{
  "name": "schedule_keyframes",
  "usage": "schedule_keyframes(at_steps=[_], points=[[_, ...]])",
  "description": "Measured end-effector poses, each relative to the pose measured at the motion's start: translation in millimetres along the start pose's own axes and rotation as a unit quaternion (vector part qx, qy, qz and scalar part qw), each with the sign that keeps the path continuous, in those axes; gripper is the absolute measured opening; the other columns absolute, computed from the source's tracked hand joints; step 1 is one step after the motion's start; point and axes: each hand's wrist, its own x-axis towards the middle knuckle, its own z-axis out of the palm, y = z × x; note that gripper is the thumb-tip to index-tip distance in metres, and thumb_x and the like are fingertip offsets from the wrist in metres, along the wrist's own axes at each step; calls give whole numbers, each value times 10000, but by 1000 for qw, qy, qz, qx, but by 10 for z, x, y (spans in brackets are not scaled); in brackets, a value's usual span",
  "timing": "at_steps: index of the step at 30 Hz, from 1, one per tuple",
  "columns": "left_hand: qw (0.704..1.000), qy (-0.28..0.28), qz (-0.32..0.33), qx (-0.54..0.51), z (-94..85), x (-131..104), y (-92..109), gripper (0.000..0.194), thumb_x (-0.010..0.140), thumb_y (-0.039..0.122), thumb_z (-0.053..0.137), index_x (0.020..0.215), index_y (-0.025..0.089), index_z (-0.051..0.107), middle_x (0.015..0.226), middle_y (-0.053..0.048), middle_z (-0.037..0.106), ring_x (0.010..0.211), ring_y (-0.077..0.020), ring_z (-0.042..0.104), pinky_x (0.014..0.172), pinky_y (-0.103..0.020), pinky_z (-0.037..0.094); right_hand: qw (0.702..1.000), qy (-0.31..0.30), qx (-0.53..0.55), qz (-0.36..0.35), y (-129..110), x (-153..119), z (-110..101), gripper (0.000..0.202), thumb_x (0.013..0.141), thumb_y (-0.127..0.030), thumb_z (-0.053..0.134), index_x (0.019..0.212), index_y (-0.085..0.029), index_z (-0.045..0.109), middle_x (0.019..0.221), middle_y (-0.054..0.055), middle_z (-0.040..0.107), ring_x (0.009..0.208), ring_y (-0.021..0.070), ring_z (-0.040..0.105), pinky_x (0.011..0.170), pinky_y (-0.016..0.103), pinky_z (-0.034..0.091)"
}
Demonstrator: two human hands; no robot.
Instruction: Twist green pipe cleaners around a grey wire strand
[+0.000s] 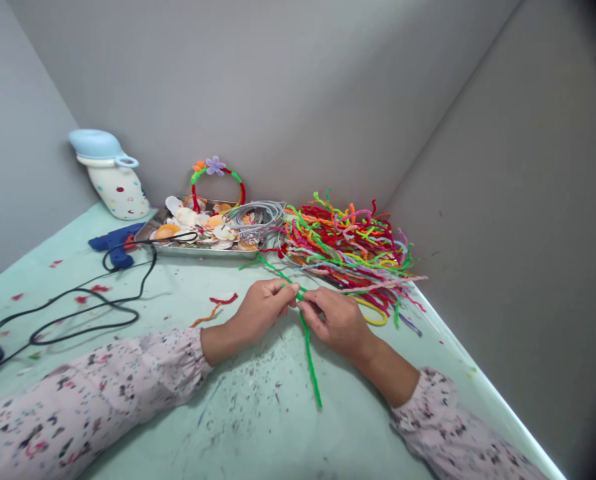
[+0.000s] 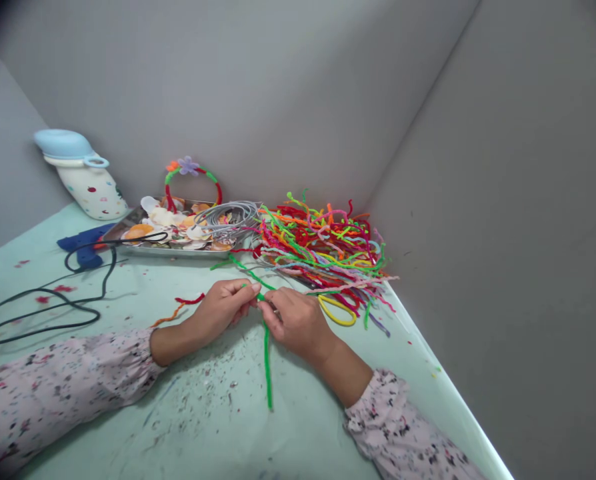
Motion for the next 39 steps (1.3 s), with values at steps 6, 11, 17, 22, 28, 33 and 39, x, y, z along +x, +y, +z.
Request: schedule_keyframes(at_steps=[6,11,17,22,28,33,39], points=[[1000,12,-13,4,8,8,9,367,847,438,479,615,159,532,480,50,429,427,-75,355,433,-209,256,997,0,-69,-24,8,4,12,136,904,-226,515,819,-170,604,649,9,596,592,123,555,587,249,400],[1000,18,-13,2,5,10,24,375,844,442,485,603,159,539,473,47,432,425,-77,361,430,-210,261,992,-2,-112,-49,-5,24,2,165,909,-211,506,776,-164,593,634,9,589,587,119,558,581,252,390],[1000,19,-12,1,9,1,50,374,841,444,486,600,162,534,470,49,426,422,-80,360,424,-213,259,993,-7,-112,-42,-11,27,-17,155,910,-222,499,791,-171,585,646,12,589,603,128,558,586,258,388],[1000,20,-13,-3,19,-6,57,382,840,453,485,598,161,530,468,49,425,421,-78,359,429,-212,265,994,-18,-97,-46,-5,27,-53,116,905,-226,499,923,-160,593,701,30,609,651,151,575,606,278,407],[999,27,-17,-7,15,-1,49,387,834,464,493,595,161,525,468,50,419,413,-76,351,424,-215,259,993,-20,-100,-64,-6,33,-48,157,905,-201,485,1006,-141,590,723,46,617,676,170,584,612,299,425],[999,28,-28,-5,12,10,54,385,830,475,484,610,163,532,472,47,417,412,-81,352,408,-216,254,992,-10,-107,-72,10,31,-32,165,919,-180,455,991,-154,601,679,37,601,650,162,578,601,291,428],[999,26,-22,-9,21,0,52,388,835,469,487,600,162,525,469,50,411,408,-75,352,406,-211,256,994,-15,-93,-59,15,24,-30,160,911,-177,475,995,-152,609,688,40,615,660,161,584,613,286,442]])
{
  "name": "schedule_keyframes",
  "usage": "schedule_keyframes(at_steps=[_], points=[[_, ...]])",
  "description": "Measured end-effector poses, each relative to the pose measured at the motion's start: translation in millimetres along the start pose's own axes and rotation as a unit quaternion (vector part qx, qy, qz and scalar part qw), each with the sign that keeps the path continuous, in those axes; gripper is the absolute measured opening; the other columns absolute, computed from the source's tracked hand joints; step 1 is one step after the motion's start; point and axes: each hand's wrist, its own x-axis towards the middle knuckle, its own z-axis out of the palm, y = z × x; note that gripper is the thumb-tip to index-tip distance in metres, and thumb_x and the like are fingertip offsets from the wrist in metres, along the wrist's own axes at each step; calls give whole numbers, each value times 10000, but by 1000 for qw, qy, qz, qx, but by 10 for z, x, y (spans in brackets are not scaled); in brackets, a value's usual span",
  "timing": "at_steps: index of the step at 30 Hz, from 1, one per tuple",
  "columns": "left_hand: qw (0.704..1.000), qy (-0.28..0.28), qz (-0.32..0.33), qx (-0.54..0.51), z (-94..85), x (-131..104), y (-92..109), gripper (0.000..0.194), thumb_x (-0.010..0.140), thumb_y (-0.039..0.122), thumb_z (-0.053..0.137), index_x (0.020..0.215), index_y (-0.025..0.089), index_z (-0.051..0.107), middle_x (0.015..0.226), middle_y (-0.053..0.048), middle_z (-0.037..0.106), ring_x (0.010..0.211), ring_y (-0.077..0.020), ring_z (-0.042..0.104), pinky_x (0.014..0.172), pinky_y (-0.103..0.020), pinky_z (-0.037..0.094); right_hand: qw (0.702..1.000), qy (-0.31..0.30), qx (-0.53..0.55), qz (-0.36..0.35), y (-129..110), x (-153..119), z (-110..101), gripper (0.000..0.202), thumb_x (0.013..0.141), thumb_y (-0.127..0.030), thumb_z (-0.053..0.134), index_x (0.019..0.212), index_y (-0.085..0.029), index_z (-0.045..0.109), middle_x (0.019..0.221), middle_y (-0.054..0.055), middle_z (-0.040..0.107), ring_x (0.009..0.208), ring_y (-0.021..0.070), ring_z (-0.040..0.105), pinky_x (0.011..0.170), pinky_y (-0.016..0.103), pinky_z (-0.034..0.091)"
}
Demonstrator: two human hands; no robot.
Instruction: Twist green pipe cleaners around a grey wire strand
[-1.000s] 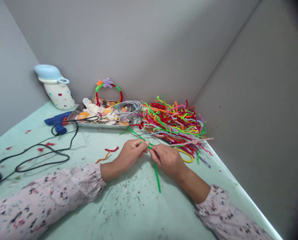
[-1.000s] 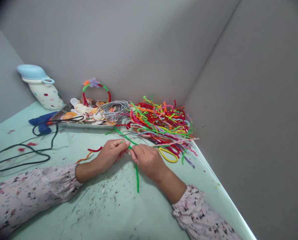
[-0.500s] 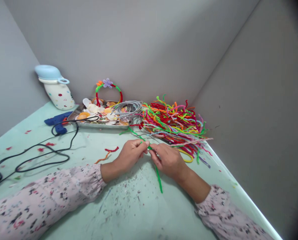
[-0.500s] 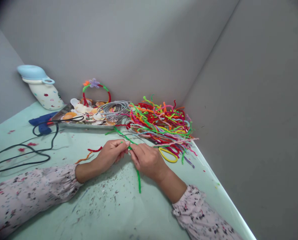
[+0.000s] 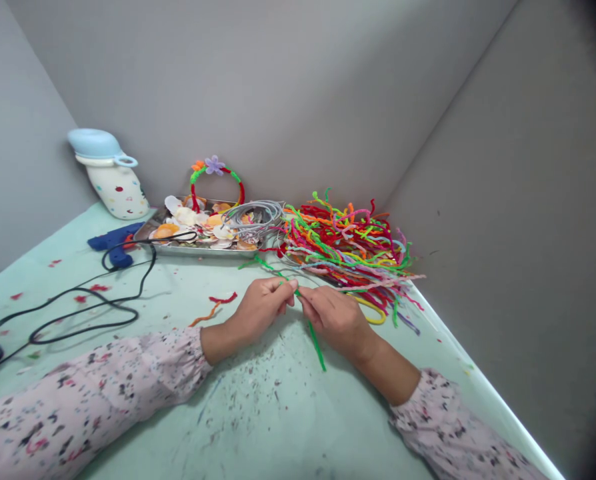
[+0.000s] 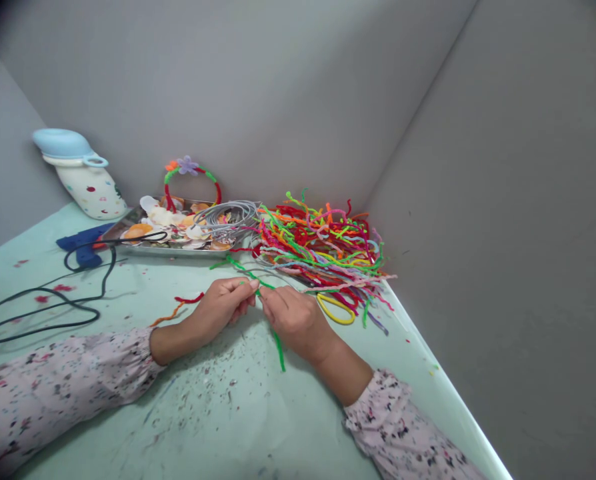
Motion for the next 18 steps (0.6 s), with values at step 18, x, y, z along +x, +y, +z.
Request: schedule_keyframes(at_steps=[18], points=[[995,-38,-39,-80,-49,68,-83,446,807,545,525,652,135,608,462,29,458,393,-70,364,399,-219,243,973,49,178,140,-1,-56,79,71,868,-209,538,871,-194,608,757,19,661,669,130,610,618,238,455]])
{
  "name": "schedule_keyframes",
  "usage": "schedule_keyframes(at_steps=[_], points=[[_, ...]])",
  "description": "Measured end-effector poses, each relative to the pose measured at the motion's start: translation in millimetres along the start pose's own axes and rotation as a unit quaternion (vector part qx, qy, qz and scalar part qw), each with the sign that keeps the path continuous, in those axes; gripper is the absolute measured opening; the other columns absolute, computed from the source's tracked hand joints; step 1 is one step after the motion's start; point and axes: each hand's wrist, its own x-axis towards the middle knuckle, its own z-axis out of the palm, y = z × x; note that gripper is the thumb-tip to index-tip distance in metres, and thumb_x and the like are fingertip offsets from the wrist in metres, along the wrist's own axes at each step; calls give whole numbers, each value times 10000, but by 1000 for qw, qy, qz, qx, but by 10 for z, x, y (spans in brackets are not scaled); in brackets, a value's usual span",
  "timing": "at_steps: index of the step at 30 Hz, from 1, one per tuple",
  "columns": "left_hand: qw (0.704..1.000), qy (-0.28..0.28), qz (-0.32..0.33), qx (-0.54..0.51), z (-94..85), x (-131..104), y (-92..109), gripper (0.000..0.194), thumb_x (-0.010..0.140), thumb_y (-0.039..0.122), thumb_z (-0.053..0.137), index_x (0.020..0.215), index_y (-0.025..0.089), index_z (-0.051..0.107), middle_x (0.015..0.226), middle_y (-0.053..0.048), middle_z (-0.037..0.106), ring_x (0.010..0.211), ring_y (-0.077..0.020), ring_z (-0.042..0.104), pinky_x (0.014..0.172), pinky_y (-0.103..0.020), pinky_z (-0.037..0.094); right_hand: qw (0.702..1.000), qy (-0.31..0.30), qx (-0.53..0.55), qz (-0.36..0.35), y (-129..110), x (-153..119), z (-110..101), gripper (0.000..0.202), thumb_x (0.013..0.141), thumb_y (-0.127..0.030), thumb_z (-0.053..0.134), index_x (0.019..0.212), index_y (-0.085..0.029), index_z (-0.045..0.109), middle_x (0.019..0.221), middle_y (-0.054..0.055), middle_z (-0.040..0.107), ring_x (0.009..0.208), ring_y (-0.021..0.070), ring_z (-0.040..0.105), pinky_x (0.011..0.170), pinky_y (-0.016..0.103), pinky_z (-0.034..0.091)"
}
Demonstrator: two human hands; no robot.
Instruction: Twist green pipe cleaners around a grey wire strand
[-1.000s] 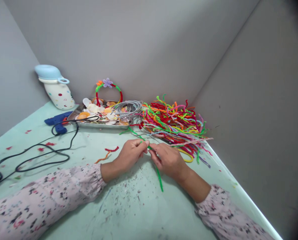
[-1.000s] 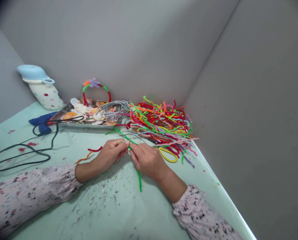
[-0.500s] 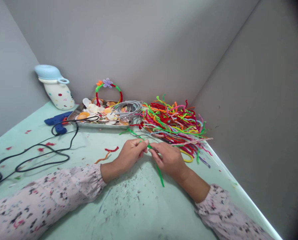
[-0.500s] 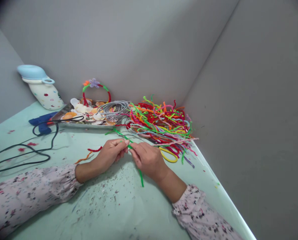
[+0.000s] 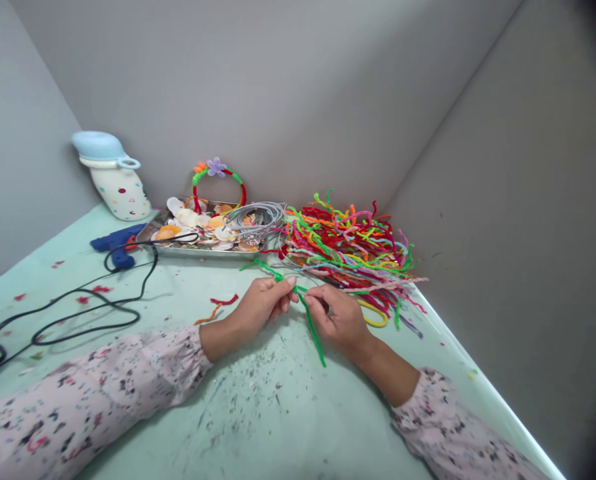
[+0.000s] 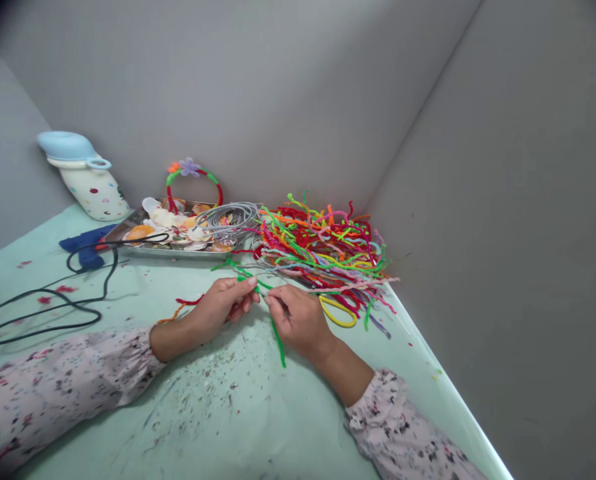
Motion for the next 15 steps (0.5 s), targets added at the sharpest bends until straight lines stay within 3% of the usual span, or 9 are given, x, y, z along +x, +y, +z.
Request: schedule_keyframes(at_steps=[15], points=[[999,40,-12,23,5,14,-40,427,768,536,568,652,129,624,487,19,500,384,-68,359,397,-225,247,999,-37,23,4,-30,4,-21,115,887,-231,506,866,-191,612,700,2,627,629,118,579,604,226,426]])
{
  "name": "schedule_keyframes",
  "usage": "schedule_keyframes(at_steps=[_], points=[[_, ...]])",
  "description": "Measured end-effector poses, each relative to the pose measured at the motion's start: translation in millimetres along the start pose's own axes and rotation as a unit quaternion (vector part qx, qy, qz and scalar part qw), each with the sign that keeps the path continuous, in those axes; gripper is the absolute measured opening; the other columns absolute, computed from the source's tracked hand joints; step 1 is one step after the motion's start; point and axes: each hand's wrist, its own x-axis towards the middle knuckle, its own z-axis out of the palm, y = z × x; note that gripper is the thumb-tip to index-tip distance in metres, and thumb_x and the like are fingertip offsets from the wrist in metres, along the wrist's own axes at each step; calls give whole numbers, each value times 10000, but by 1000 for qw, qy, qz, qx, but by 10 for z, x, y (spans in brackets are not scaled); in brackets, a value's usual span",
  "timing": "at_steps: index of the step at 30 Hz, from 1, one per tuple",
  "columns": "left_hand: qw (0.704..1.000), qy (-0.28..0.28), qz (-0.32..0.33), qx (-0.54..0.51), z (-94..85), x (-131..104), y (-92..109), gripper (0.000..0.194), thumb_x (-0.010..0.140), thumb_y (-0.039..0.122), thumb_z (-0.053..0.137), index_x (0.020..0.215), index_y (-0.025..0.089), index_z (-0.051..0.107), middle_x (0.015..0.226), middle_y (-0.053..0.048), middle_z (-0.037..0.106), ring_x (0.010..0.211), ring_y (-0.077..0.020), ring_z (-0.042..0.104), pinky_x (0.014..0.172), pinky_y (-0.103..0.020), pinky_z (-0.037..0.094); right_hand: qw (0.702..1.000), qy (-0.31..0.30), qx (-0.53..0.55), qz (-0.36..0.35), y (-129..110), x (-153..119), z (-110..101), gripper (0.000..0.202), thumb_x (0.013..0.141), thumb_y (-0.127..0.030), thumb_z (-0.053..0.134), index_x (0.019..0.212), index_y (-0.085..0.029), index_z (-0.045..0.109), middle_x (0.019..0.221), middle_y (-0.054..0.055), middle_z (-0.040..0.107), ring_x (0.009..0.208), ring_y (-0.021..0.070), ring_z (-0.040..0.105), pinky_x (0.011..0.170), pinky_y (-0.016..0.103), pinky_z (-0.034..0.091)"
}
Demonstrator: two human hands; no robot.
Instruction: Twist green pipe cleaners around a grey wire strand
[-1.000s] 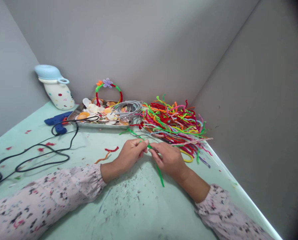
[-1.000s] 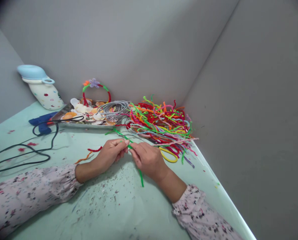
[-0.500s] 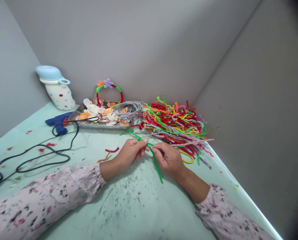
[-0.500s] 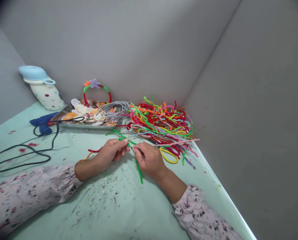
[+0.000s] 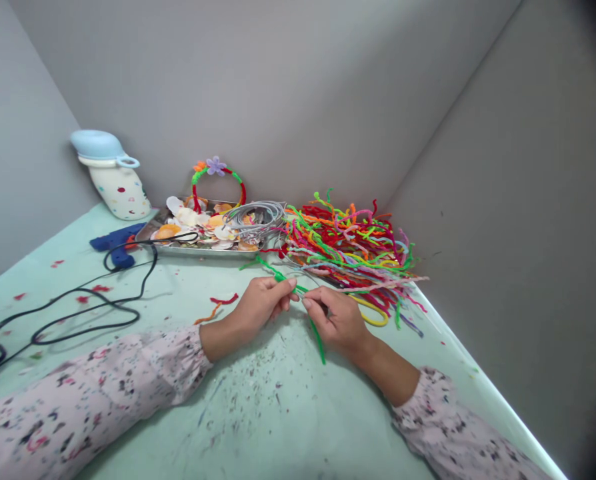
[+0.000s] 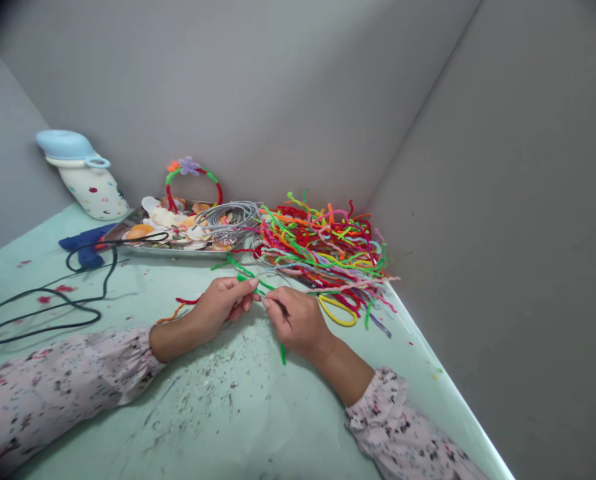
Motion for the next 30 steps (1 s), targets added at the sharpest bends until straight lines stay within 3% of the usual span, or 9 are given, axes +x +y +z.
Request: schedule_keyframes(at_steps=[11,18,23,30], points=[[1000,12,12,15,1,7,6,399,762,512,585,632,136,599,492,23,480,395,-68,366,393,-223,250,1000,-8,21,19,-5,8,7,127,887,-238,518,866,-188,633,694,-2,641,607,112,577,594,219,430],[1000,11,15,6,14,7,4,397,763,505,599,604,143,571,496,16,478,406,-67,365,394,-226,249,999,-35,18,14,-13,21,16,193,901,-228,494,976,-186,666,781,26,698,685,136,634,649,243,473],[1000,19,12,-10,16,14,-7,386,759,498,608,617,140,574,495,18,481,397,-62,358,390,-224,239,1000,-5,1,10,5,18,28,220,884,-251,537,1039,-168,669,855,51,725,738,156,665,686,261,501],[998,9,0,-57,10,23,-1,399,770,486,602,568,148,536,494,22,493,403,-60,399,403,-208,260,1000,-10,-24,-7,16,-4,35,281,883,-259,535,1123,-163,644,911,64,728,792,175,676,734,287,520]])
